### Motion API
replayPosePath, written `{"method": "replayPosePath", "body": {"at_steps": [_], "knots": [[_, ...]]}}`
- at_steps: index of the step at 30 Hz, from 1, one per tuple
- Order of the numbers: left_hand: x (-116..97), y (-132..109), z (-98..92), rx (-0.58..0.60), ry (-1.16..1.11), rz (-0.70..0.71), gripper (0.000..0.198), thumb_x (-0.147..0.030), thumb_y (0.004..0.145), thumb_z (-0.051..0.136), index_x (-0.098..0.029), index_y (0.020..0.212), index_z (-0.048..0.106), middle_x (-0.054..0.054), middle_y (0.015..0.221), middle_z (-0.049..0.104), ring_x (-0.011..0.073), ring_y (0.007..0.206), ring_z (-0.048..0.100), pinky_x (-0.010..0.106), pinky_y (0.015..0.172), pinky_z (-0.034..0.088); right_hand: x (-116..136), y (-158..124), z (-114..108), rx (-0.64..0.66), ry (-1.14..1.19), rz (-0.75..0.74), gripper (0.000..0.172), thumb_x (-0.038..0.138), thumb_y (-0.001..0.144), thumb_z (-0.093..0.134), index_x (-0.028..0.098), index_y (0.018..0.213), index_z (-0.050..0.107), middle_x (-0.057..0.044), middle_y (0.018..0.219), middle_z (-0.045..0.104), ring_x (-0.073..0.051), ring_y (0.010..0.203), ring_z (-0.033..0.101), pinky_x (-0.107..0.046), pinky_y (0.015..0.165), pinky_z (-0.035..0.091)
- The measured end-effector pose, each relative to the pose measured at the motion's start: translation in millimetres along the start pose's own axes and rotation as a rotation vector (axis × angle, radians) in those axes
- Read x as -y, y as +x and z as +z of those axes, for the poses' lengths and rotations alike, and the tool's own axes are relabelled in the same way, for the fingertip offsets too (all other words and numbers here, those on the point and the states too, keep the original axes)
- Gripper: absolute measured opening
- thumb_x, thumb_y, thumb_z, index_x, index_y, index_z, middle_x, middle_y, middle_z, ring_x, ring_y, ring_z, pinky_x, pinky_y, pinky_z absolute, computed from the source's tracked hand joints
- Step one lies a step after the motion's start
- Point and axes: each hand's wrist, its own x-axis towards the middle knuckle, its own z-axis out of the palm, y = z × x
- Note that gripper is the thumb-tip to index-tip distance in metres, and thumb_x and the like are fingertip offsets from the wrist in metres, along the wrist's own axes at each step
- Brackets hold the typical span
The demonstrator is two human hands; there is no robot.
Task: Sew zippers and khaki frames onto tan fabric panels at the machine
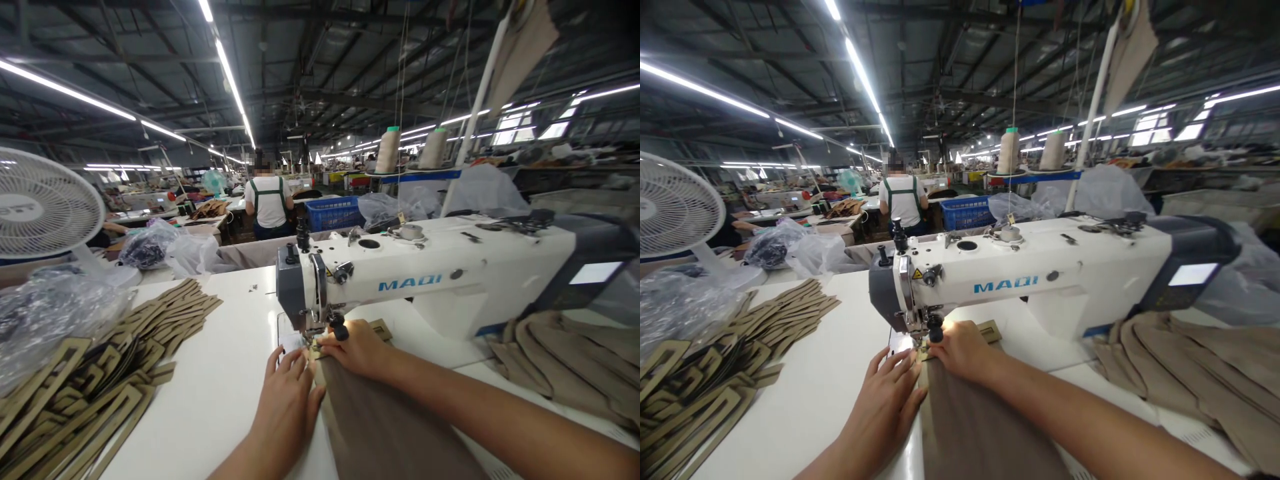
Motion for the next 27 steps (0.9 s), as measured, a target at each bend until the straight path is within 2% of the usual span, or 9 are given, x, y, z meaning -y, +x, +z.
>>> {"method": "replayPosePath", "body": {"at_steps": [6, 11, 20, 23, 27], "knots": [[4, 0, 0.9, -0.032, 0.035, 0.066, 0.018, -0.023, 0.084, 0.052, -0.019, 0.098, 0.063, 0.009, 0.108, 0.067, 0.0276, 0.109, 0.057, 0.058, 0.100, 0.035, 2, 1, -4, -0.012, -0.024, -0.020, 0.021, 0.032, 0.087, 0.051, 0.025, 0.087, 0.071, -0.001, 0.083, 0.069, -0.016, 0.073, 0.059, -0.024, 0.061, 0.034], [10, 2, 1.9, -0.090, 0.083, 0.126, 0.022, -0.026, 0.083, 0.053, -0.019, 0.101, 0.063, 0.009, 0.106, 0.068, 0.0276, 0.103, 0.061, 0.056, 0.096, 0.040, 2, 4, -4, -0.035, -0.047, -0.025, 0.020, 0.032, 0.086, 0.052, 0.024, 0.079, 0.070, 0.000, 0.076, 0.068, -0.015, 0.068, 0.059, -0.025, 0.057, 0.031], [7, 5, 0.5, -0.079, 0.057, 0.073, 0.019, -0.022, 0.081, 0.055, -0.019, 0.097, 0.064, 0.008, 0.108, 0.068, 0.0277, 0.105, 0.060, 0.055, 0.098, 0.040, -6, 11, 9, -0.073, -0.053, -0.026, 0.020, 0.029, 0.085, 0.053, 0.023, 0.081, 0.072, -0.003, 0.075, 0.069, -0.018, 0.066, 0.061, -0.026, 0.056, 0.032], [6, 4, 2.1, -0.057, 0.034, 0.045, 0.021, -0.022, 0.080, 0.055, -0.018, 0.099, 0.063, 0.010, 0.109, 0.067, 0.0283, 0.106, 0.059, 0.056, 0.098, 0.040, -7, 11, 10, -0.083, -0.048, -0.030, 0.022, 0.027, 0.085, 0.053, 0.021, 0.077, 0.072, -0.004, 0.070, 0.069, -0.018, 0.063, 0.061, -0.025, 0.056, 0.033], [7, 3, 3.0, -0.040, 0.013, 0.022, 0.020, -0.022, 0.080, 0.054, -0.016, 0.097, 0.064, 0.011, 0.110, 0.066, 0.0284, 0.109, 0.057, 0.056, 0.100, 0.037, -7, 12, 8, -0.084, -0.034, -0.041, 0.019, 0.026, 0.084, 0.054, 0.023, 0.081, 0.073, -0.004, 0.070, 0.069, -0.017, 0.063, 0.062, -0.025, 0.057, 0.036]]}}
